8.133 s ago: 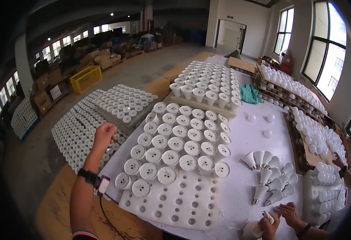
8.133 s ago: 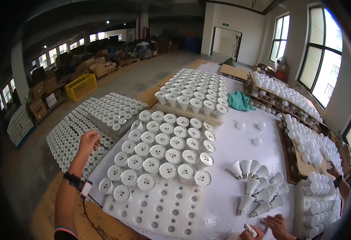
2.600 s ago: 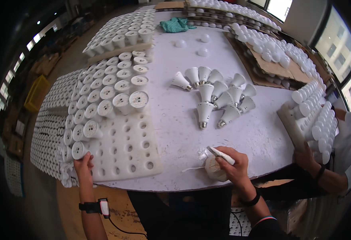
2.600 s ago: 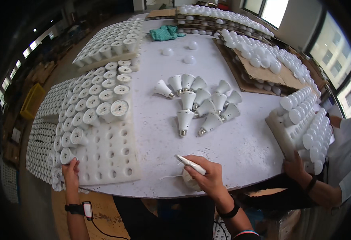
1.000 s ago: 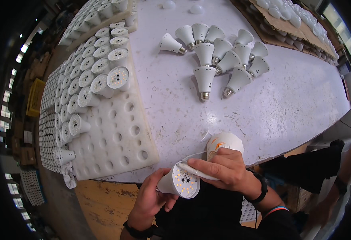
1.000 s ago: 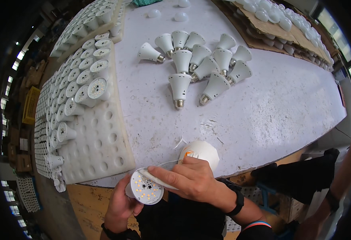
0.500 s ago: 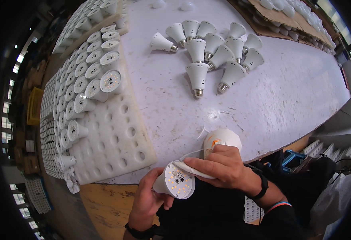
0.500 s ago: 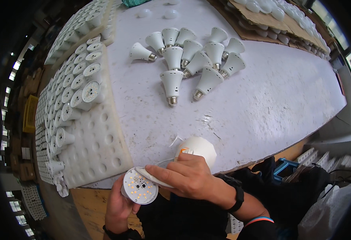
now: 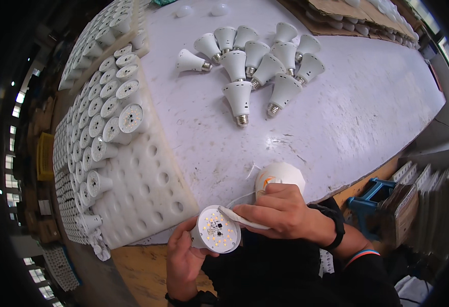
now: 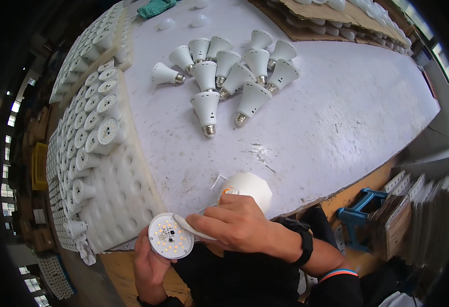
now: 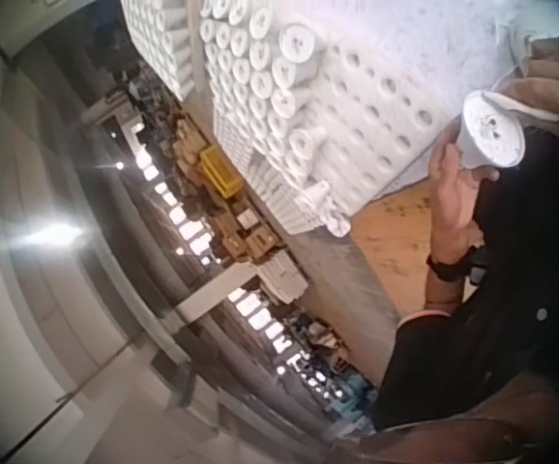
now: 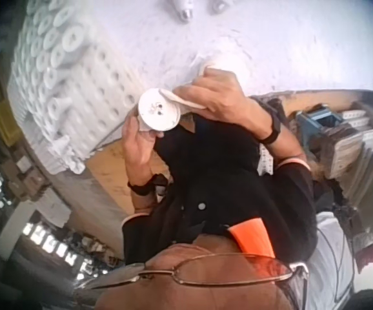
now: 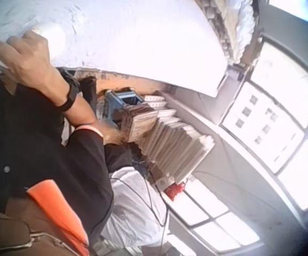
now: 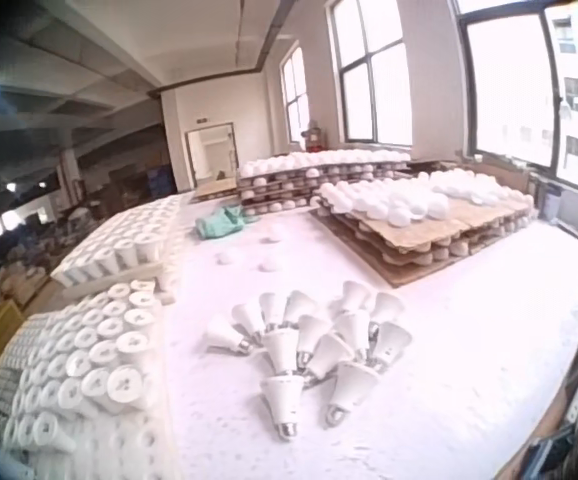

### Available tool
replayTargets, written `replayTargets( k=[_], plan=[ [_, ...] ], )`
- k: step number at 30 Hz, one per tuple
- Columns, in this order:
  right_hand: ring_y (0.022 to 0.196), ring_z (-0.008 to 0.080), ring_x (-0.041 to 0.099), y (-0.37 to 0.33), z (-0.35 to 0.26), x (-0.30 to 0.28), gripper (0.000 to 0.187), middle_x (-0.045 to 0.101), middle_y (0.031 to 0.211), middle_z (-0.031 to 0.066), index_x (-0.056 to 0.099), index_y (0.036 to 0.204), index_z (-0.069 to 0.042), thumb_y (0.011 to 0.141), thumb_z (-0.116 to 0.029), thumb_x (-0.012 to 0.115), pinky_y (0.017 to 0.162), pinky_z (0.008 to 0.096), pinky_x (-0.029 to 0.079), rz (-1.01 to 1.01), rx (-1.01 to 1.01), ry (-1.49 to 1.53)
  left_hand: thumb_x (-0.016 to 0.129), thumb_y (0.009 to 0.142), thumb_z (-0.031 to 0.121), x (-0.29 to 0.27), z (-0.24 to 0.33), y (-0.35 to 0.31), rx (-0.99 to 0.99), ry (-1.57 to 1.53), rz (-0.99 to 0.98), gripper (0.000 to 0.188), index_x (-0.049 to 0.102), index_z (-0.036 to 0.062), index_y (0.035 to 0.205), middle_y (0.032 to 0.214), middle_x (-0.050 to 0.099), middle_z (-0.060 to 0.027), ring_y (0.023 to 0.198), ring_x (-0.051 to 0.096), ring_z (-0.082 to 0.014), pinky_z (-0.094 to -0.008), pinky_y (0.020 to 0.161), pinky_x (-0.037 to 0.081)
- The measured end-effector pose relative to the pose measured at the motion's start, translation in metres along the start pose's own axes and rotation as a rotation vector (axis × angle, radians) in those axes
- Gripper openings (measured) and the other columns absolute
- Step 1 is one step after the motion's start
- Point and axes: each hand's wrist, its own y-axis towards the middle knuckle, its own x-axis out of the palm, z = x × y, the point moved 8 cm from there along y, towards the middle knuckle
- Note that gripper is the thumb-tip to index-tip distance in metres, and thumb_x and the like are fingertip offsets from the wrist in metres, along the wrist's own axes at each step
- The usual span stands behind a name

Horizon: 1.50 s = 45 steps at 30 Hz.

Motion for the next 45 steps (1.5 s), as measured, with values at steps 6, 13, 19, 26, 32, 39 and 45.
replayTargets(
  k=[6, 13, 19, 26, 32, 39, 45],
  plan=[
    [0.041, 0.0120, 0.040, -0.002, 0.000, 0.000, 0.031, 0.043, 0.054, -0.0021, 0.061, 0.087, -0.005, 0.060, -0.013, 0.071, 0.041, 0.0246, 0.033, 0.026, -0.012, -0.010, 0.041, 0.085, 0.007, 0.002, 0.008, -0.004, 0.097, 0.064, 0.037, 0.032, 0.044, -0.0046, 0.114, 0.114, 0.048, -0.0219, 0.101, 0.052, -0.0327, -0.0438, 0.076, 0.051],
    [0.044, 0.0155, 0.042, -0.004, 0.003, 0.003, 0.027, 0.046, 0.058, -0.0001, 0.055, 0.083, -0.008, 0.061, -0.019, 0.068, 0.042, 0.0264, 0.036, -0.011, 0.050, 0.008, 0.047, 0.079, -0.002, 0.005, 0.013, -0.004, 0.142, 0.028, 0.012, 0.029, 0.051, 0.0002, 0.107, 0.120, 0.043, -0.0211, 0.106, 0.049, -0.0306, -0.0405, 0.082, 0.049],
    [0.042, 0.0131, 0.041, -0.001, 0.003, 0.002, 0.026, 0.045, 0.055, -0.0011, 0.061, 0.082, -0.005, 0.059, -0.013, 0.071, 0.040, 0.0251, 0.033, 0.003, 0.023, 0.075, 0.050, 0.068, -0.006, 0.002, 0.019, -0.001, 0.181, 0.062, 0.067, 0.027, 0.054, 0.0002, 0.093, 0.118, 0.043, -0.0172, 0.106, 0.049, -0.0287, -0.0352, 0.079, 0.048],
    [0.041, 0.0145, 0.041, -0.001, 0.004, 0.005, 0.024, 0.048, 0.055, 0.0002, 0.060, 0.077, -0.007, 0.058, -0.012, 0.073, 0.040, 0.0249, 0.034, -0.051, 0.061, 0.124, 0.051, 0.057, -0.011, -0.001, 0.023, 0.003, 0.255, 0.120, 0.082, 0.023, 0.054, 0.0030, 0.075, 0.110, 0.047, -0.0106, 0.110, 0.045, -0.0302, -0.0392, 0.087, 0.042],
    [0.042, 0.0147, 0.043, 0.001, 0.004, 0.005, 0.020, 0.049, 0.056, 0.0005, 0.059, 0.074, -0.007, 0.060, -0.010, 0.072, 0.040, 0.0246, 0.035, -0.053, 0.071, 0.192, 0.051, 0.055, -0.011, 0.003, 0.028, 0.004, 0.367, 0.227, 0.003, 0.027, 0.043, 0.0106, 0.067, 0.099, 0.046, -0.0018, 0.112, 0.043, -0.0265, -0.0448, 0.094, 0.039],
    [0.042, 0.0153, 0.045, -0.007, 0.011, 0.002, 0.015, 0.052, 0.056, 0.0024, 0.060, 0.072, -0.006, 0.062, -0.008, 0.071, 0.040, 0.0249, 0.036, -0.068, 0.123, 0.306, 0.050, 0.059, -0.010, 0.011, 0.032, 0.014, 0.439, 0.165, -0.019, 0.026, 0.048, 0.0086, 0.078, 0.102, 0.047, -0.0021, 0.111, 0.044, -0.0252, -0.0410, 0.091, 0.040],
    [0.045, 0.0177, 0.047, -0.022, 0.015, -0.038, 0.027, 0.058, 0.065, 0.0048, 0.062, 0.089, -0.002, 0.066, -0.014, 0.071, 0.042, 0.0280, 0.037, 0.273, 0.050, 0.404, 0.041, 0.087, 0.013, 0.021, 0.000, 0.079, 0.051, 0.076, 0.199, 0.037, 0.036, -0.0069, 0.119, 0.107, 0.051, -0.0165, 0.092, 0.057, -0.0233, -0.0288, 0.070, 0.051]
  ],
)
